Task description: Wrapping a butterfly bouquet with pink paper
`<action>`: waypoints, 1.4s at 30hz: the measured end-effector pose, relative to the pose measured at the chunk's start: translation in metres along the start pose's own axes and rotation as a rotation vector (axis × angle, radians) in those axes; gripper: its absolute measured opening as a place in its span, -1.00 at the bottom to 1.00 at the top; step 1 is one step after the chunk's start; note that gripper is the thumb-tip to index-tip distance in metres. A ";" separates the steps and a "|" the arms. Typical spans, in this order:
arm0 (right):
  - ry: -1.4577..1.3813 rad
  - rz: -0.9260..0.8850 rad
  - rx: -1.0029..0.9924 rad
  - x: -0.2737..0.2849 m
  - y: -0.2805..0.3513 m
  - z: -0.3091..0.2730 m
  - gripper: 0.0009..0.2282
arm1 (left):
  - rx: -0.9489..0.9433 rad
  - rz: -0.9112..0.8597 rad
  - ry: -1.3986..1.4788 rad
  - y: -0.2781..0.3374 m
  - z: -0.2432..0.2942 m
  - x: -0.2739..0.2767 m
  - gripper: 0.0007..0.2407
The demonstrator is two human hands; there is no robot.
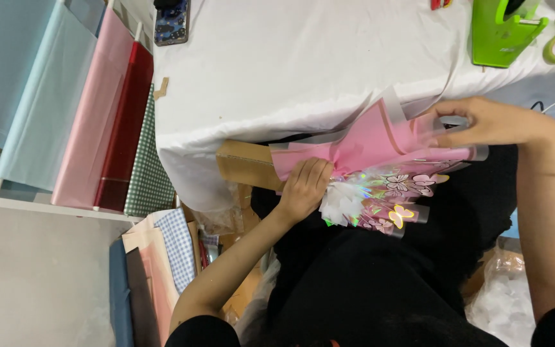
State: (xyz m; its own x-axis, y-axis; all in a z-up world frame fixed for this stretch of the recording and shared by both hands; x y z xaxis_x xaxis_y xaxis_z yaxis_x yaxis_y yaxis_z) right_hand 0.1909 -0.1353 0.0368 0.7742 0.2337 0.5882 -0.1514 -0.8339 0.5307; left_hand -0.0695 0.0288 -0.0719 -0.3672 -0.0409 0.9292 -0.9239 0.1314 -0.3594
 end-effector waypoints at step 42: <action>-0.467 0.919 0.330 -0.117 0.115 0.155 -0.77 | 0.588 0.195 0.024 0.024 -0.045 0.087 -0.41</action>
State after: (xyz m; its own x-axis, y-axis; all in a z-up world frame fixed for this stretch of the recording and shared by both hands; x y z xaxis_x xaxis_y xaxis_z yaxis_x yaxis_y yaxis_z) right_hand 0.1784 -0.3354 -0.0655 0.6165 -0.7053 0.3499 -0.6749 -0.7023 -0.2264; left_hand -0.1189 0.0730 0.0044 -0.5394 -0.0477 0.8407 -0.7469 -0.4340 -0.5038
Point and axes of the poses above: each hand's wrist, its own y-axis away from the middle knuckle, its own x-axis out of the back of the hand, z = x × y, the point moved 6 cm from there along -y, towards the middle knuckle, and after that the axes turned 15 degrees about -z, right-handed, at the moved point
